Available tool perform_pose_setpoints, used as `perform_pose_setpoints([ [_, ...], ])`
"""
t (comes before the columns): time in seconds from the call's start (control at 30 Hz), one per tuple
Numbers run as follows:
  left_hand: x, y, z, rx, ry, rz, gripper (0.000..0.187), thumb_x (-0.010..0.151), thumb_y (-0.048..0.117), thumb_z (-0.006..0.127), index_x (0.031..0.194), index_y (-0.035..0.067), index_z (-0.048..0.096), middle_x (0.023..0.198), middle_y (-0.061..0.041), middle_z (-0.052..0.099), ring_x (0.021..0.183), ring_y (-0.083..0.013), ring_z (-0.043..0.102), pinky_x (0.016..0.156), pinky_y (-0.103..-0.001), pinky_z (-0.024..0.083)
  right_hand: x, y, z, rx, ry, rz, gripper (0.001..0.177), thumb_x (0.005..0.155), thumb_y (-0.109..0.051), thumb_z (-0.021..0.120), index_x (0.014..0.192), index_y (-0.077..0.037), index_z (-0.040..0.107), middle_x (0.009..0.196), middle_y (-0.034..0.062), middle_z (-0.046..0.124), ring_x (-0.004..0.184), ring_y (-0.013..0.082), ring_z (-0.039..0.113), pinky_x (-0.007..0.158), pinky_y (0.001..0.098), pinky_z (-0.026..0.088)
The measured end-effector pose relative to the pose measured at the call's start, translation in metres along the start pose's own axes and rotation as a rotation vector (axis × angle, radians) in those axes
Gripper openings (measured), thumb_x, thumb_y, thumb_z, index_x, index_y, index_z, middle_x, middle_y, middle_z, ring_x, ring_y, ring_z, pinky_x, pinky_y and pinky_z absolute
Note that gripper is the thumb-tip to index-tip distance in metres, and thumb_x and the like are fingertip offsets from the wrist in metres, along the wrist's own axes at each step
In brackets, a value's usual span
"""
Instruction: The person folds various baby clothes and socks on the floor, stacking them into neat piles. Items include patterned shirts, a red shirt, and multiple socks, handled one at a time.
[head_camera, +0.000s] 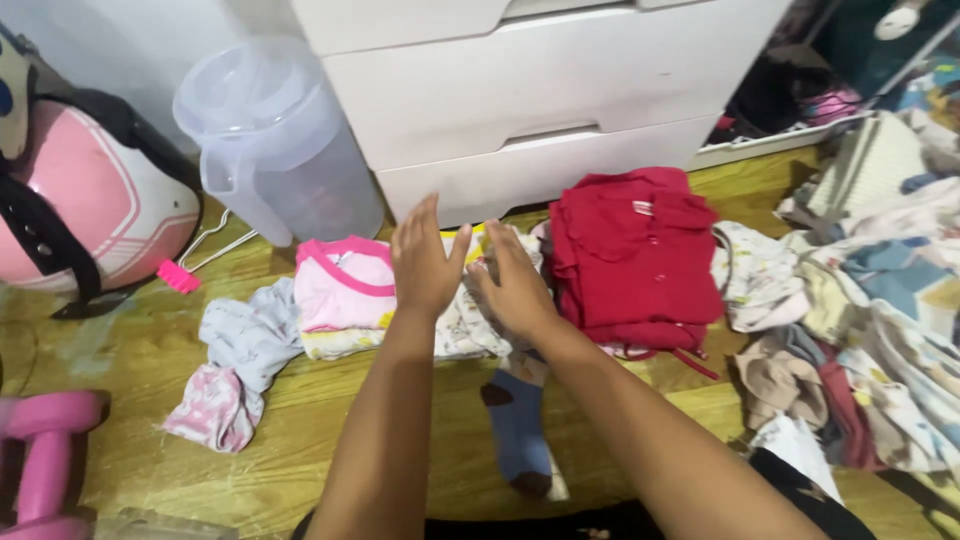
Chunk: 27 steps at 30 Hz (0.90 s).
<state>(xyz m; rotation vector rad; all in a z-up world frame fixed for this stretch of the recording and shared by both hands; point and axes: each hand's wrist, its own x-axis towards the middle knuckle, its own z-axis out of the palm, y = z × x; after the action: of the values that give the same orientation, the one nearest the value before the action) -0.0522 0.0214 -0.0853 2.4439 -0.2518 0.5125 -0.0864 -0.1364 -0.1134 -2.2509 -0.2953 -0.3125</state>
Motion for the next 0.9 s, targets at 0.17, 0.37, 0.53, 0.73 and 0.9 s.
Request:
perform_pose_setpoints([
  [0.17,0.036,0.063,0.006,-0.008,0.039,0.052,0.076,0.101,0.051,0.053,0.159,0.009,0.03,0.162,-0.016,0.038,0.154,-0.0326,0.027,0.123,-0.058,0.01,0.001,-0.003,-0.103,0.019,0.08,-0.049,0.073,0.1,-0.036,0.061,0.159,-0.007,0.03,0.165,0.0215,0.031,0.156,0.0378,0.024,0.124,0.043,0.024],
  [0.37,0.048,0.165,0.039,-0.071,0.0,0.073,0.077,0.101,0.054,0.05,0.16,0.009,0.028,0.164,-0.015,0.035,0.155,-0.0316,0.024,0.124,-0.058,0.005,-0.031,0.059,-0.237,-0.146,0.24,-0.041,0.071,0.102,-0.036,0.061,0.16,-0.009,0.031,0.167,0.0204,0.031,0.157,0.0381,0.023,0.126,0.0452,0.021],
  [0.53,0.036,0.242,0.099,-0.108,-0.043,0.182,0.077,0.102,0.055,0.049,0.159,0.008,0.028,0.165,-0.015,0.033,0.155,-0.0327,0.023,0.124,-0.058,0.006,-0.087,0.117,-0.337,-0.255,0.3,0.043,0.072,0.101,-0.037,0.06,0.161,-0.01,0.03,0.167,0.0207,0.03,0.156,0.0399,0.022,0.124,0.0466,0.02],
  [0.73,0.008,0.328,0.17,-0.173,-0.13,0.291,0.078,0.102,0.055,0.049,0.16,0.006,0.029,0.164,-0.017,0.035,0.155,-0.0327,0.024,0.124,-0.059,0.007,-0.163,0.18,-0.422,-0.361,0.403,0.164,0.073,0.1,-0.039,0.059,0.16,-0.009,0.03,0.165,0.0221,0.03,0.155,0.04,0.024,0.125,0.0459,0.021],
  [0.9,-0.018,0.39,0.219,-0.315,-0.227,0.35,0.076,0.099,0.049,0.058,0.156,0.005,0.034,0.16,-0.019,0.039,0.151,-0.035,0.03,0.124,-0.054,0.015,-0.222,0.24,-0.47,-0.386,0.428,0.34,0.072,0.101,-0.036,0.058,0.16,-0.007,0.03,0.165,0.0236,0.03,0.155,0.0377,0.026,0.124,0.0443,0.023],
])
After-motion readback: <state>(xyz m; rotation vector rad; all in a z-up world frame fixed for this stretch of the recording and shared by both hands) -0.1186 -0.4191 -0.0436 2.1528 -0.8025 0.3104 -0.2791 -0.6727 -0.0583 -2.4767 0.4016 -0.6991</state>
